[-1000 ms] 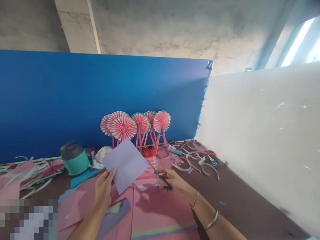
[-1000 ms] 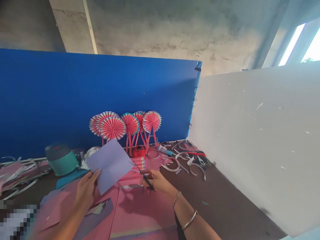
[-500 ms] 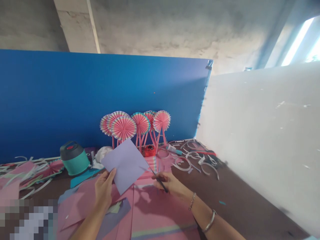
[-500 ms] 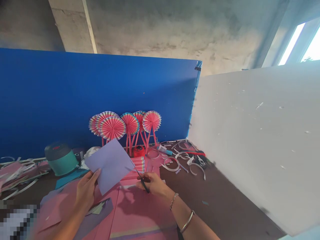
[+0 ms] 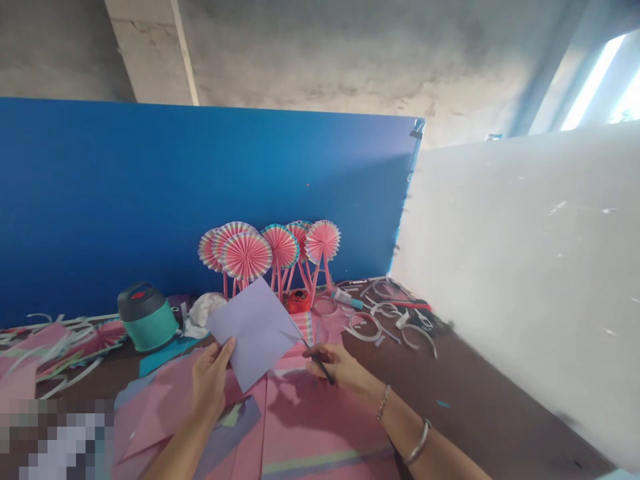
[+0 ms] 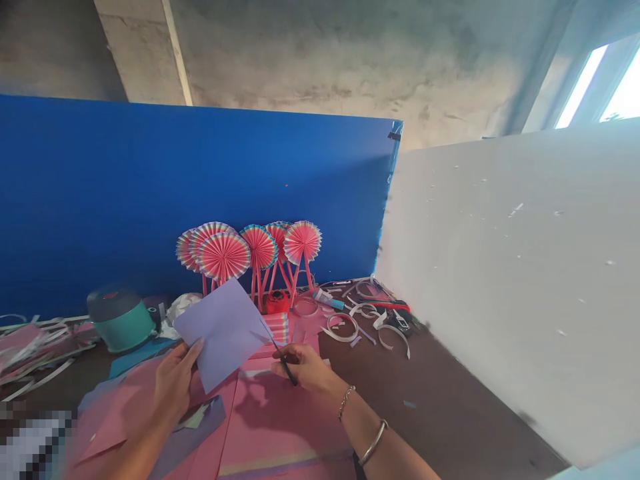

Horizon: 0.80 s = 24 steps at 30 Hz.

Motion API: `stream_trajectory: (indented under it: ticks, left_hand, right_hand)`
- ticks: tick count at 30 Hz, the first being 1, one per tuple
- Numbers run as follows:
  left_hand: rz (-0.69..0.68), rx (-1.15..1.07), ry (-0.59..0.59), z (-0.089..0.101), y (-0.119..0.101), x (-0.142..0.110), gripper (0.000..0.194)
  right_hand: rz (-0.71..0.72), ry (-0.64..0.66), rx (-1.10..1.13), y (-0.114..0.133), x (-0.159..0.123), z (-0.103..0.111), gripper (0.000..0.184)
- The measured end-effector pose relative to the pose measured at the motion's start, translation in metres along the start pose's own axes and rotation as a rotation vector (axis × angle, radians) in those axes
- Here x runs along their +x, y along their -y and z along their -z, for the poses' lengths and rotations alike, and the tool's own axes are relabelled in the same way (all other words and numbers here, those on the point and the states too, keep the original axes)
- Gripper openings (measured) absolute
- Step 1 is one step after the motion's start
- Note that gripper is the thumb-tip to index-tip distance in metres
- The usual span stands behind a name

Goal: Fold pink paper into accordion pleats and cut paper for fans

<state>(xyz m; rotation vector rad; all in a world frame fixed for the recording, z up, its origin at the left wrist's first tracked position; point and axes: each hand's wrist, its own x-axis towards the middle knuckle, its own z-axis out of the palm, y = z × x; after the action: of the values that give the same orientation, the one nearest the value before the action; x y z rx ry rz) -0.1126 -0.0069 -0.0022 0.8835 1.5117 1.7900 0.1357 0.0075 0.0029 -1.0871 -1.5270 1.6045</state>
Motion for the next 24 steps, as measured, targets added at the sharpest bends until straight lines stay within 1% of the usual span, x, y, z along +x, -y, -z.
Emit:
stream_trajectory:
  ticks: [3,13,18,24]
  left_hand:
    - [0.053,-0.060,0.045,0.0004,0.0012,0.0007,0.034]
    - [0.056,-0.061,0.051,0.0012,0.0028,0.0012,0.035]
    - [0.078,-0.076,0.055,0.0008,0.0028,0.0005,0.036]
    - [0.070,-0.071,0.045,0.0003,0.0024,0.0000,0.037]
  right_hand:
    - [0.015,-0.004,0.014,0.0007,-0.0008,-0.0008,0.047]
    - [0.017,-0.015,0.015,-0.0019,0.0004,-0.0010,0.051]
    - [0.013,-0.012,0.004,-0.0034,0.0009,-0.0007,0.055]
    - [0.015,-0.025,0.008,-0.0055,0.0021,-0.0005,0.054]
